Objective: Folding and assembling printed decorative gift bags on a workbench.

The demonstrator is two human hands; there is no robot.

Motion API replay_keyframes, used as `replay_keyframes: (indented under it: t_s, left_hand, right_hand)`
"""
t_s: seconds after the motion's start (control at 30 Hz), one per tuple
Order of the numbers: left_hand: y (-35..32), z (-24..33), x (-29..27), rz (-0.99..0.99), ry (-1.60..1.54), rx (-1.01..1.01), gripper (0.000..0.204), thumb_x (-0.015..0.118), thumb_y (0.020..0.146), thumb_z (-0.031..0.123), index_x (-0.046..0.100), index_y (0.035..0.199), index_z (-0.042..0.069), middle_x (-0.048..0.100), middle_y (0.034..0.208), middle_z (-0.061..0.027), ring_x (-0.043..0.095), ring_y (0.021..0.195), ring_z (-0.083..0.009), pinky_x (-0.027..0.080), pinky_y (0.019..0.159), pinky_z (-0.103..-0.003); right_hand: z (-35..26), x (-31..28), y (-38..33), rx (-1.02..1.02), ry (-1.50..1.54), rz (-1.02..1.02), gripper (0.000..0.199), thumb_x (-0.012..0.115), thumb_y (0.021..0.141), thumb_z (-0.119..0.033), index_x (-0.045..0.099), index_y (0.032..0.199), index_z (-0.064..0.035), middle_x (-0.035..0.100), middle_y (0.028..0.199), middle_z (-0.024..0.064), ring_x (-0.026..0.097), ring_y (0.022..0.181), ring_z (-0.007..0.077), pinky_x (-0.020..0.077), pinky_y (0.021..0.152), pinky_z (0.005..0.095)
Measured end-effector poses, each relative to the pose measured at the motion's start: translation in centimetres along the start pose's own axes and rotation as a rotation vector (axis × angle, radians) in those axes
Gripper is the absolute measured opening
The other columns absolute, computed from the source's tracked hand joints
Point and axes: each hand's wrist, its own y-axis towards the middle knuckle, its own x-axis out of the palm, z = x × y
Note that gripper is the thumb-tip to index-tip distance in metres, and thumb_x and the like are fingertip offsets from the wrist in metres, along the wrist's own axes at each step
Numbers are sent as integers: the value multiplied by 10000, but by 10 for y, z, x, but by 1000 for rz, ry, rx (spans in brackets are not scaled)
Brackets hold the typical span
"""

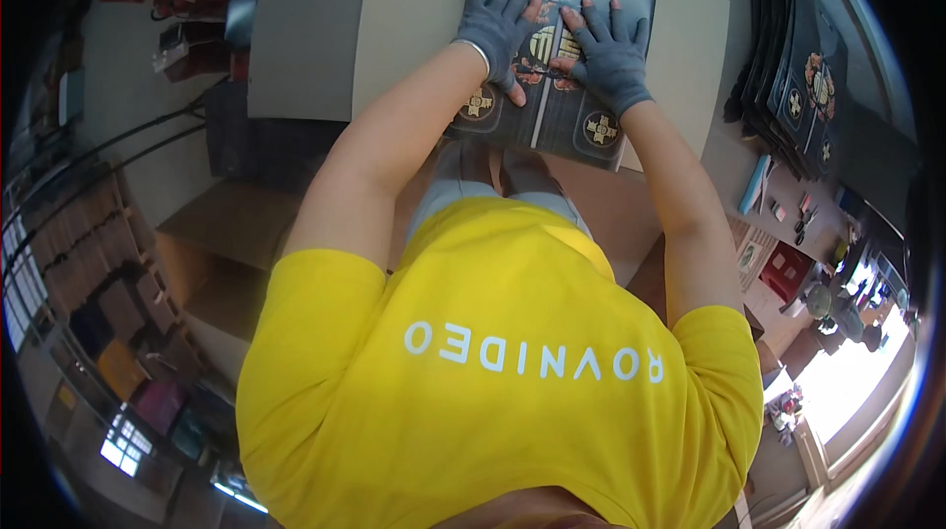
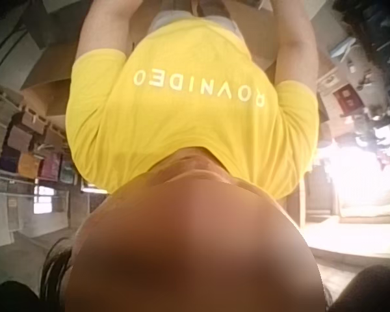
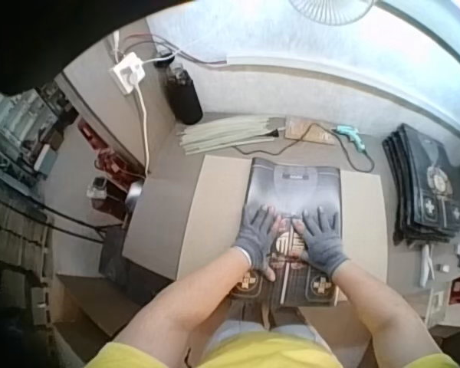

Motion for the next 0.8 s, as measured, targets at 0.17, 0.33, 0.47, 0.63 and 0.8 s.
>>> replay_keyframes:
  t_s: [0.17, 0.33, 0.47, 0.63, 0.8]
  left_hand:
    - [1, -1, -1, 16, -8, 10, 1544, 727, 364, 850, 155, 1566, 67, 175, 1611, -198, 116, 1501, -366, 84, 1086, -716]
    - [0, -1, -5, 0, -25, 16, 1554, 716, 354, 862, 161, 1564, 61, 173, 1611, -200, 119, 1500, -366, 70, 1085, -719]
    - [0, -1, -1, 17, -18, 16, 1556, 707, 354, 870, 163, 1564, 56, 172, 1612, -200, 123, 1499, -368, 59, 1085, -722]
    - [1, -1, -2, 12, -32, 31, 1561, 692, 356, 880, 169, 1561, 37, 177, 1608, -222, 115, 1500, -382, 40, 1092, -718]
    - [1, -1, -3, -17, -31, 21, 1548, 713, 367, 866, 163, 1568, 59, 139, 1619, -223, 79, 1508, -389, 34, 1099, -720]
  right_hand:
    - [-2, -4, 1, -2, 6, 5, 847, 571, 747, -769, 409, 1480, -375, 385, 1558, 24, 285, 1446, 372, 112, 1104, 710]
    - [-2, -3, 1, 9, 26, 7, 857, 586, 735, -763, 416, 1477, -370, 395, 1551, 21, 293, 1440, 370, 116, 1108, 704]
    - [-5, -6, 3, 19, 29, -17, 855, 605, 732, -751, 421, 1474, -369, 398, 1547, 23, 287, 1442, 372, 118, 1112, 696]
    - [-3, -5, 2, 25, 41, -16, 848, 617, 733, -736, 422, 1473, -370, 401, 1545, 25, 283, 1444, 375, 117, 1114, 693]
    - [-3, -5, 2, 16, 84, -18, 866, 636, 720, -726, 414, 1478, -370, 390, 1551, 30, 273, 1451, 376, 112, 1107, 706]
